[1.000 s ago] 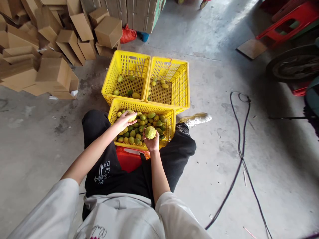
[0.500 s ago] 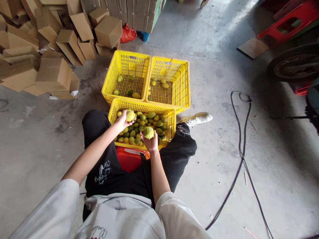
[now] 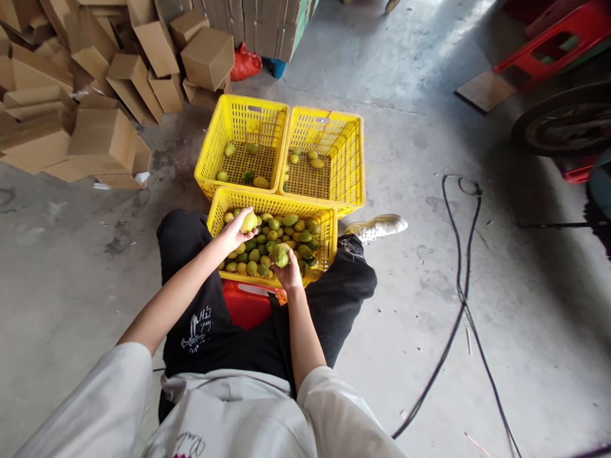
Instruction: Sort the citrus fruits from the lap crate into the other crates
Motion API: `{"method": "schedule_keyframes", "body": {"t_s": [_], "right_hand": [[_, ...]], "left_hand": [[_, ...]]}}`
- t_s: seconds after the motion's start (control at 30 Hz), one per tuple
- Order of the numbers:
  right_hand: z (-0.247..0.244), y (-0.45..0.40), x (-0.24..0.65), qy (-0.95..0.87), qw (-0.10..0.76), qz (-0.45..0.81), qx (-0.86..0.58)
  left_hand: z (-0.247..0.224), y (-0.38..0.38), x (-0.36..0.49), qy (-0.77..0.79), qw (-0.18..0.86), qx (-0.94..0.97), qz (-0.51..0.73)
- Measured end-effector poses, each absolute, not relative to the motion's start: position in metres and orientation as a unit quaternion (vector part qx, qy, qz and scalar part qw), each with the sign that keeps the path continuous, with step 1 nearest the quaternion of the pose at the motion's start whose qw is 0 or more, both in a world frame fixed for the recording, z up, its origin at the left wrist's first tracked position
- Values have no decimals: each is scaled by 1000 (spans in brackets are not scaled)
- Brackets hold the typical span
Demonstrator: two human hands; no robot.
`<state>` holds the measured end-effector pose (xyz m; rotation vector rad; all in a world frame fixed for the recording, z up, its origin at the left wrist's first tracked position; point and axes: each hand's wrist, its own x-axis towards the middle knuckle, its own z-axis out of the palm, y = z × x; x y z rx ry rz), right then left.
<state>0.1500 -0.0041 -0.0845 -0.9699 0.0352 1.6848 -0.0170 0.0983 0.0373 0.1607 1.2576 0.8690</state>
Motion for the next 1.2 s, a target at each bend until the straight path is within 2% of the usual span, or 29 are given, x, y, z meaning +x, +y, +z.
{"method": "schedule_keyframes", "body": {"t_s": [0.23, 0.67, 1.0, 1.2], "right_hand": [[-75, 2, 151, 41, 546, 739, -393], [-94, -4, 147, 9, 587, 684, -433], [-90, 0, 148, 28, 573, 693, -436], [-107, -5, 145, 3, 561, 691, -456]], "left_hand": [[35, 95, -16, 584, 717, 125, 361], [43, 98, -16, 563, 737, -20, 374], [41, 97, -15, 590, 734, 71, 329], [37, 93, -15, 563, 728, 153, 361]]}}
